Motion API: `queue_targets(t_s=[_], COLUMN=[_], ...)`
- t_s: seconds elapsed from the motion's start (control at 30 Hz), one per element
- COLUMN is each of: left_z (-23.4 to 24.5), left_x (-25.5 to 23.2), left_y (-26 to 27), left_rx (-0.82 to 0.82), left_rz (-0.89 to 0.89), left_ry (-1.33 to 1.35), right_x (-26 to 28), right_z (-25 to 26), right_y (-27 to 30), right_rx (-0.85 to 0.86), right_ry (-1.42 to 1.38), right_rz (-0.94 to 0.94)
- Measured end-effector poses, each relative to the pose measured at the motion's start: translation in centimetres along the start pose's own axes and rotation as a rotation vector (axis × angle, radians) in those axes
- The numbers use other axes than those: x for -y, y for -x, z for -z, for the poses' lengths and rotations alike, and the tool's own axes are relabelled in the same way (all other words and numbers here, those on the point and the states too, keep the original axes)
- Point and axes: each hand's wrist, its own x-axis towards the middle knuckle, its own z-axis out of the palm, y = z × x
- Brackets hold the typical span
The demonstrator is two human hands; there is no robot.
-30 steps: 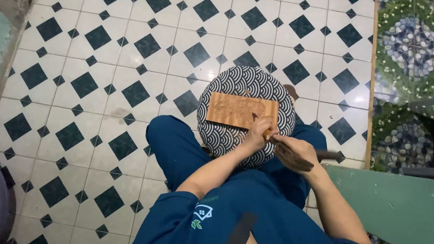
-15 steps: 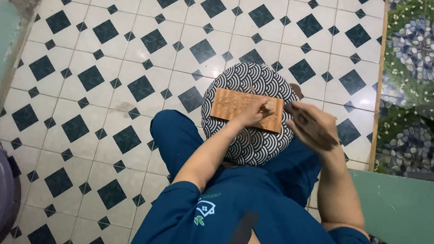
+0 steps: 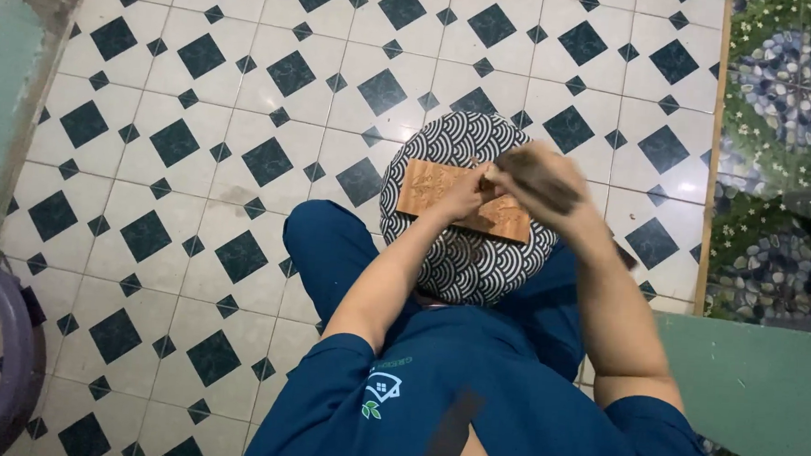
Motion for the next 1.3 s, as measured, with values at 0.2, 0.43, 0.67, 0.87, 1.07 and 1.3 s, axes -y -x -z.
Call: queue_targets(t_s=[0.2,0.43,0.67,0.87,1.07,1.3], left_z=[0.4,-1.3,-1.2,-0.4,-11.2,-12.5], left_x=[4.4,-1.6,-0.7,-6.2,-17.6,-20.9], left_y=[-0.8,0.7,0.9,5.2,10.4,12.0], left_rx=[-0.107,-0.106,-0.109,-0.32,0.326,0.682], left_rz=[-0.021,0.039,-0.148,0.094,-0.333,-0.262], left_ry=[-0.085,-0.147,-0.171,-0.414,0.309,0.604], right_x=[0.5,-0.5,0.0,0.4,-0.2,5.3], right_z=[-0.3,0.2,-1.2,-0.4,-0.4,1.1], right_y=[0.5,-0.7,-1.2,-1.0,-1.8,-0.9], right_rx=[0.187,0.114,0.281,0.308,0.346,0.373], right_ry=[-0.073,-0.081,-0.02,-0.017,-0.012,0.069], right_rz=[-0.218,-0.187,-0.211,-0.223,-0.24,-0.305])
